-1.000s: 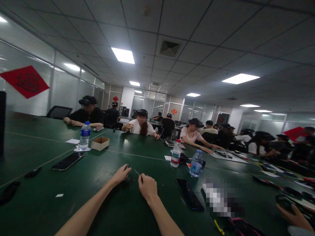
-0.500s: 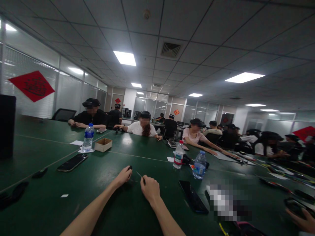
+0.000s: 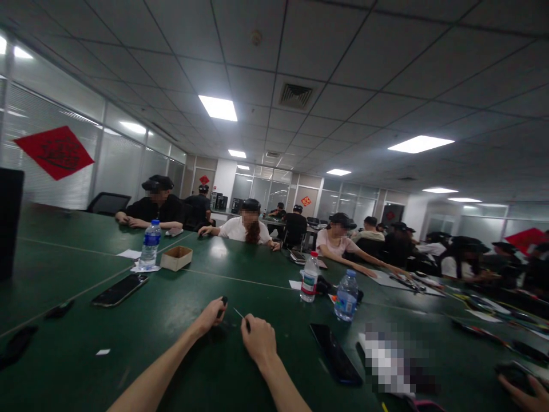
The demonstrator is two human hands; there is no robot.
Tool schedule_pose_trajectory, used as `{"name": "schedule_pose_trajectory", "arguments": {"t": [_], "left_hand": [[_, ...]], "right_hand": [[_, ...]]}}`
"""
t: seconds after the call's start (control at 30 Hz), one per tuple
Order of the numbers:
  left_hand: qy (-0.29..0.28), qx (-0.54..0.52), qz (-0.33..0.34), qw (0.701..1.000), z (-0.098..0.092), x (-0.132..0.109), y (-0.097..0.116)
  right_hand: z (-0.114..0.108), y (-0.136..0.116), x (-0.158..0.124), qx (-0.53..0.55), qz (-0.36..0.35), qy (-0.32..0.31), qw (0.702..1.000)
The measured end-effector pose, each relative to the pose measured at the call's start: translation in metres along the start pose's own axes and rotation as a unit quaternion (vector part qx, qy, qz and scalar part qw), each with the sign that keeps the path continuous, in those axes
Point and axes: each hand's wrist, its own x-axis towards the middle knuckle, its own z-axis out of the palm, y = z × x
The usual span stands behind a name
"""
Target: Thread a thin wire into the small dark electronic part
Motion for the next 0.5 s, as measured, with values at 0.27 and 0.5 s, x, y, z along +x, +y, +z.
{"name": "schedule_pose_trajectory", "arguments": {"t": [0.27, 0.5], "left_hand": [[-0.013, 0.002, 0.021, 1.0, 0.0003, -0.003, 0.0022], [0.008, 0.024, 0.016, 1.0, 0.0014, -0.0031, 0.0038]], "right_hand": [[-0.0057, -0.0039, -0.0026, 0.002, -0.046, -0.022, 0.999], [-0.0013, -0.0034, -0.0012, -0.012, -0.114, -0.004, 0.993]]}}
